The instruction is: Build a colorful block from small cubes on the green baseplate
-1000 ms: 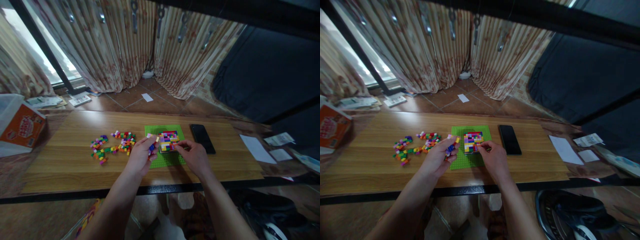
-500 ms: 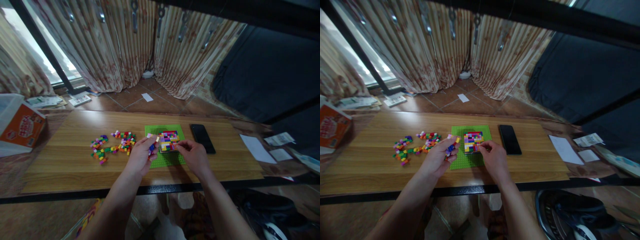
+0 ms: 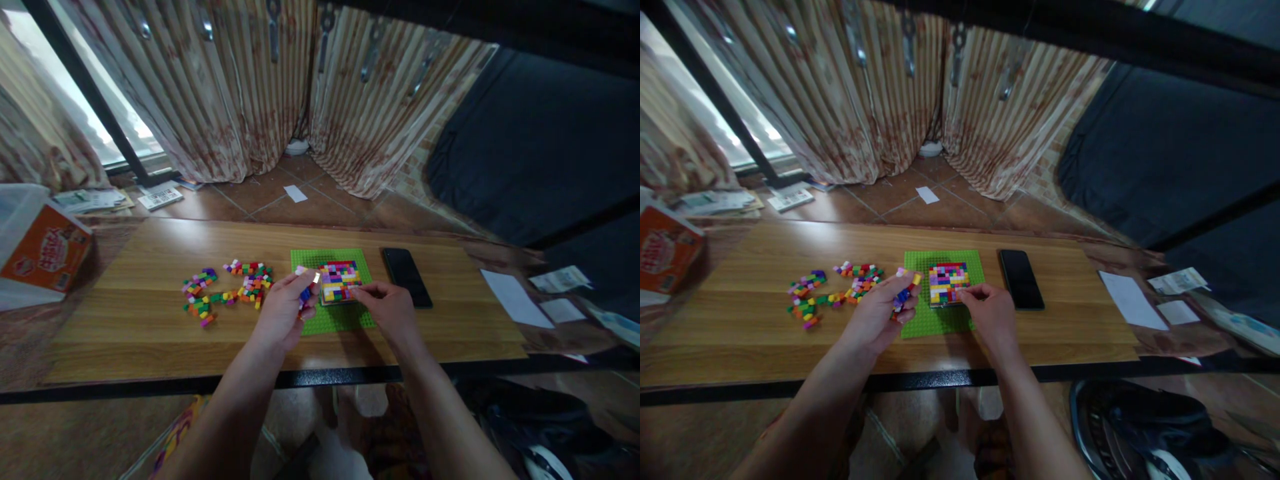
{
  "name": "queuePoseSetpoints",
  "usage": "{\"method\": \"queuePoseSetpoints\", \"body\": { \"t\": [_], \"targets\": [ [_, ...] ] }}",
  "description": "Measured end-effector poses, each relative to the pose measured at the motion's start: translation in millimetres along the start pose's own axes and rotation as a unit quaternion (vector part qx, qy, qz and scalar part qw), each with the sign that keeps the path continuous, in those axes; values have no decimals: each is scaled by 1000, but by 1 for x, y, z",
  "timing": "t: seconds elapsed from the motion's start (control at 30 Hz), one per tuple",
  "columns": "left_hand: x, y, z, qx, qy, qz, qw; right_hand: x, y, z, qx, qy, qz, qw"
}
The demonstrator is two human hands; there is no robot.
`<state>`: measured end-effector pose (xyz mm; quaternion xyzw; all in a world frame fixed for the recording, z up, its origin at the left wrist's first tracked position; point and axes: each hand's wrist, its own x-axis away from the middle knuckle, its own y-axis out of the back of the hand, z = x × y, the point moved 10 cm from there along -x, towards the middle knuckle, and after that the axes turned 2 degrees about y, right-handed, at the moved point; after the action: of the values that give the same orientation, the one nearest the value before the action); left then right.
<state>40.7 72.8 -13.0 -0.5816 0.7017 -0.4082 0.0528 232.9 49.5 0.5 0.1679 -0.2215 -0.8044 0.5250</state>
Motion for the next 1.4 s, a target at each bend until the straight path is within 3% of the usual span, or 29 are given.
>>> {"method": "queuePoseSetpoints", "body": {
  "t": [0.2, 0.53, 0.67, 0.87, 1.0, 1.17, 1.4],
  "targets": [
    [0, -1, 2, -3, -1, -4, 1000, -7, -7, -16, -43, -38, 26, 998],
    [0, -6, 15, -50, 15, -5, 999, -5, -2, 3, 11, 8, 29, 999],
    [0, -12, 19, -44, 20, 11, 999, 7, -14, 35, -137, 63, 59, 987],
    [0, -21, 28, -34, 34, 47, 998, 16, -37, 49, -311, 32, 91, 946],
    [-1, -22, 26, -38, 26, 52, 998, 15, -37, 47, -340, 31, 87, 936],
    [-2, -15, 18, -103, -12, 19, 994, 15, -33, 42, -326, 33, 73, 942],
    [0, -21, 17, -121, -35, 40, 991, 18, -33, 49, -342, 60, 97, 933]
  ]
}}
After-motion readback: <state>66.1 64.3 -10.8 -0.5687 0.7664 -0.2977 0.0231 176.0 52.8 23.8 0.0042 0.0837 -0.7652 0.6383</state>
